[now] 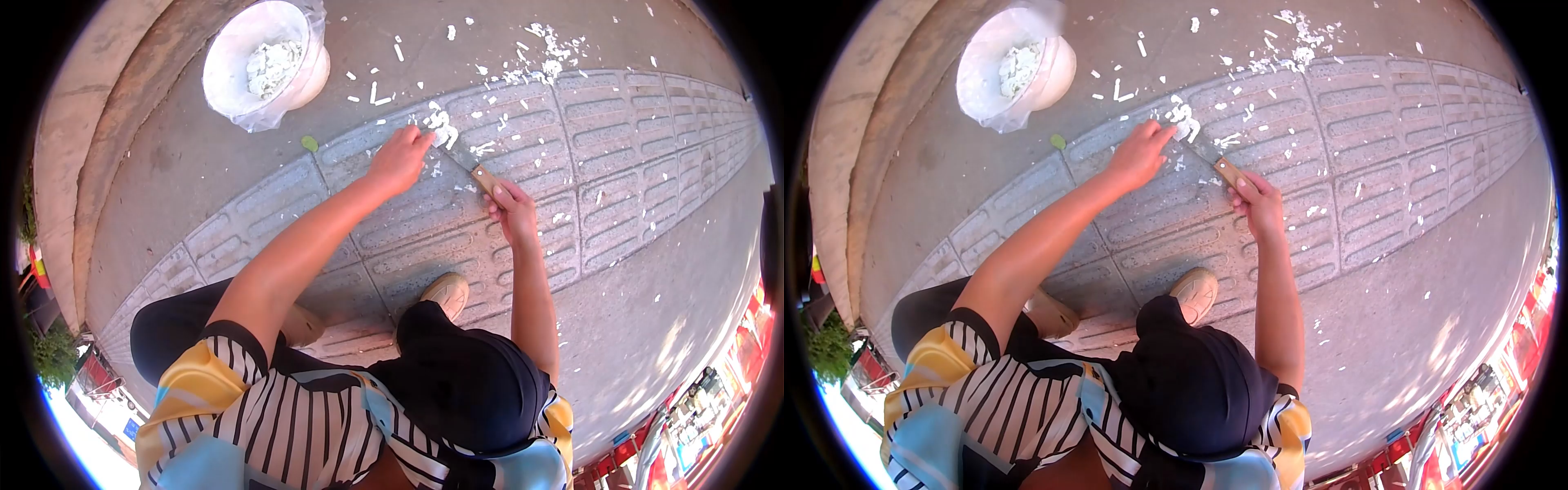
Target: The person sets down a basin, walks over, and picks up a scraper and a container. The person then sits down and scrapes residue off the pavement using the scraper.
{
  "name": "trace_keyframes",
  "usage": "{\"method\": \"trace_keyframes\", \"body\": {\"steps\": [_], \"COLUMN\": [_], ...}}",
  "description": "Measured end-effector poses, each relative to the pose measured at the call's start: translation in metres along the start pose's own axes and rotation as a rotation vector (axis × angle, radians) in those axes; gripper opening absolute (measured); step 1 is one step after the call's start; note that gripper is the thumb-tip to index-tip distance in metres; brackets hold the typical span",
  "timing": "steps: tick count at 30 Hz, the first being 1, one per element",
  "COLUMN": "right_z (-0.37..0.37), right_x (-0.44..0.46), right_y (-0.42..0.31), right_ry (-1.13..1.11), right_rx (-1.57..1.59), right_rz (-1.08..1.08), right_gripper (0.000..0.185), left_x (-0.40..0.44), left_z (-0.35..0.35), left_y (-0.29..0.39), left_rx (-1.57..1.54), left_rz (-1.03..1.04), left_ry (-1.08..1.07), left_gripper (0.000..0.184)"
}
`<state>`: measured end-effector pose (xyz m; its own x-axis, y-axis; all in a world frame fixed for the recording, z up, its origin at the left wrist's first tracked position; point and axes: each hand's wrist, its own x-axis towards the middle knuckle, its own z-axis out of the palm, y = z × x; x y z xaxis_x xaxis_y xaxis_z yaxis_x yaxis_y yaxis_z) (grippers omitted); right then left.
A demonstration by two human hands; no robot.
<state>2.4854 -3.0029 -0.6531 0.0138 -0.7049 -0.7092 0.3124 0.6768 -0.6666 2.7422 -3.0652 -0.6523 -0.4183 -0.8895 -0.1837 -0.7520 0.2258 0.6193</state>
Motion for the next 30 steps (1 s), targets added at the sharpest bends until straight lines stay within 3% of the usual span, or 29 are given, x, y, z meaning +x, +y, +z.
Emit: {"method": "trace_keyframes", "body": {"steps": [3, 9, 12, 25, 30], "right_z": [-0.008, -0.009, -0.001, 0.015, 0.031], "right_x": [-0.005, -0.006, -0.003, 0.013, 0.004], "right_y": [0.006, 0.002, -0.008, -0.016, -0.029], "right_ry": [0.015, 0.095, 0.097, 0.016, -0.002], "right_rx": [0.037, -0.003, -0.026, 0.010, 0.024], "right_rz": [-0.013, -0.015, -0.021, -0.009, -0.064], "right_gripper": [0.026, 0.025, 0.024, 0.025, 0.027], "left_x": [0.001, 0.026, 0.039, 0.028, 0.015], "left_z": [-0.004, -0.007, -0.003, 0.012, -0.030], "left_y": [-0.002, -0.014, -0.018, -0.009, -0.002], "left_rx": [-0.035, 0.008, 0.086, -0.119, -0.172], "left_rz": [0.034, 0.116, 0.148, 0.220, 0.163], "left_ry": [-0.005, 0.216, 0.194, 0.194, 0.280], "left_gripper": [0.048, 0.051, 0.053, 0.052, 0.048]}}
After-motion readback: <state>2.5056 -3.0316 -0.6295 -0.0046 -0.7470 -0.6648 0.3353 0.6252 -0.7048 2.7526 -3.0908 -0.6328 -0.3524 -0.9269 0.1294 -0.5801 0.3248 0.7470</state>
